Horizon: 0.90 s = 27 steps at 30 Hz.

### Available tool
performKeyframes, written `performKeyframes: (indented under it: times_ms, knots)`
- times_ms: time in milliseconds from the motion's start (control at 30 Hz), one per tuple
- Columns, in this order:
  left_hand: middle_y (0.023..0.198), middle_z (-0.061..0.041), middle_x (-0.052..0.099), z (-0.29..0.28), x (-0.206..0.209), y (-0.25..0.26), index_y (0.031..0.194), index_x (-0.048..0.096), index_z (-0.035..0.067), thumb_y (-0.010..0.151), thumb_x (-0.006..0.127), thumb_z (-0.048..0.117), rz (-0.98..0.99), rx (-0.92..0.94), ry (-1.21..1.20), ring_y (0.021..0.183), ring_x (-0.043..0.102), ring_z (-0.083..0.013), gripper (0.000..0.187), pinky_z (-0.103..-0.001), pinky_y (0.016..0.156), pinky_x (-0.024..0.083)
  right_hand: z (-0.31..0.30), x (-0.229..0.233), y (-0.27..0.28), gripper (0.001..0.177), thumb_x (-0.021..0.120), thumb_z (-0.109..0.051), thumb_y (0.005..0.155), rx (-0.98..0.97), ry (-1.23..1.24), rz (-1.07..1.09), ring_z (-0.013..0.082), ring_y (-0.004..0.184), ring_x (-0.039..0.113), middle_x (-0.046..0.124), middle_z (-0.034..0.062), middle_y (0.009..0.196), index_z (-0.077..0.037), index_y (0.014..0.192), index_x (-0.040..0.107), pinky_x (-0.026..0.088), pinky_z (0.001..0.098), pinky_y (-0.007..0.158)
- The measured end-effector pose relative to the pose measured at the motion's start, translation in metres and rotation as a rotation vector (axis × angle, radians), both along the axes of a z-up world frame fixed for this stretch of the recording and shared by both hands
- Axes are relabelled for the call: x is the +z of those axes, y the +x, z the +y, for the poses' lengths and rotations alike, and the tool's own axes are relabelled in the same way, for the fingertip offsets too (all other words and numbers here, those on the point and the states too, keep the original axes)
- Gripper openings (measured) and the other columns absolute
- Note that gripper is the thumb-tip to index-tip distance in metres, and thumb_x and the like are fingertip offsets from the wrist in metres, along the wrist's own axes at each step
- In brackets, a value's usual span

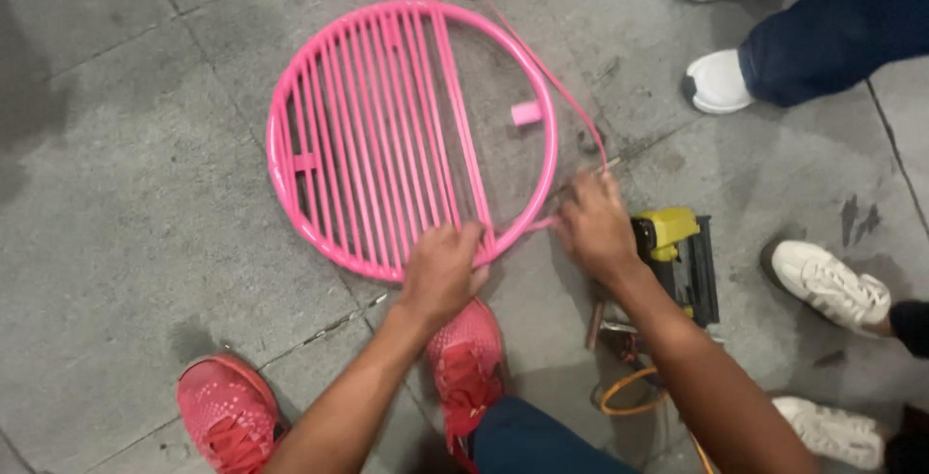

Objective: Repairing or weaving a pink circular chair frame using pink plastic cord, a pneumatic staple gun, and a utility knife.

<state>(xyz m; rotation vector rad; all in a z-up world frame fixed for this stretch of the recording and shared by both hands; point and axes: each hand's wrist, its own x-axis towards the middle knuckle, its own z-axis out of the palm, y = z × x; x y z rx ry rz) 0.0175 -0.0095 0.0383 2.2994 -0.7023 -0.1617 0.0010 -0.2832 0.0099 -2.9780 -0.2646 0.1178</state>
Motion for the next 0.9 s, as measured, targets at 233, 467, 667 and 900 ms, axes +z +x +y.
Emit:
performKeyframes:
  times_ms: [233, 467, 667, 900]
  knots:
    - [0.086, -0.015, 0.063, 0.014, 0.074, 0.028, 0.103, 0.060, 0.004, 0.071, 0.086, 0.019, 0.001, -0.032, -0.125, 0.084, 0.063, -0.0369, 0.044, -0.048, 0.075, 0.049, 0.069, 0.043, -0.011, 0.059, 0.076, -0.025, 0.081, 0.094, 0.403, 0.030, 0.0467, 0.132, 0.048, 0.058, 0.0280, 0.133, 0.007, 0.127, 0.059, 0.029, 0.0575, 0.117]
    - [0.093, -0.014, 0.068, 0.030, 0.084, 0.023, 0.113, 0.063, 0.003, 0.074, 0.082, 0.013, 0.001, 0.016, -0.275, 0.089, 0.068, -0.0317, 0.045, -0.042, 0.079, 0.055, 0.089, -0.017, -0.043, 0.021, 0.057, -0.010, 0.099, -0.116, 0.961, 0.251, 0.0280, 0.088, 0.071, 0.074, 0.0164, 0.099, -0.004, 0.116, 0.069, 0.054, 0.0397, 0.080]
    - [0.089, -0.013, 0.066, 0.031, 0.054, 0.003, 0.113, 0.070, 0.007, 0.074, 0.084, 0.013, 0.156, -0.028, -0.191, 0.088, 0.065, -0.0331, 0.042, -0.045, 0.078, 0.052, 0.065, 0.061, -0.089, 0.024, 0.064, -0.021, 0.095, -0.329, 0.854, 0.445, 0.0121, 0.065, 0.062, 0.068, 0.0089, 0.074, -0.005, 0.111, 0.073, 0.051, 0.0323, 0.061]
    - [0.087, -0.013, 0.064, 0.007, 0.046, -0.007, 0.107, 0.071, 0.005, 0.062, 0.085, 0.026, -0.103, 0.024, -0.115, 0.084, 0.057, -0.0355, 0.052, -0.049, 0.073, 0.044, 0.065, 0.142, -0.065, 0.017, 0.074, -0.021, 0.087, -0.468, 0.688, 0.316, 0.0188, 0.069, 0.063, 0.072, 0.0081, 0.074, -0.006, 0.095, 0.077, 0.049, 0.0347, 0.063]
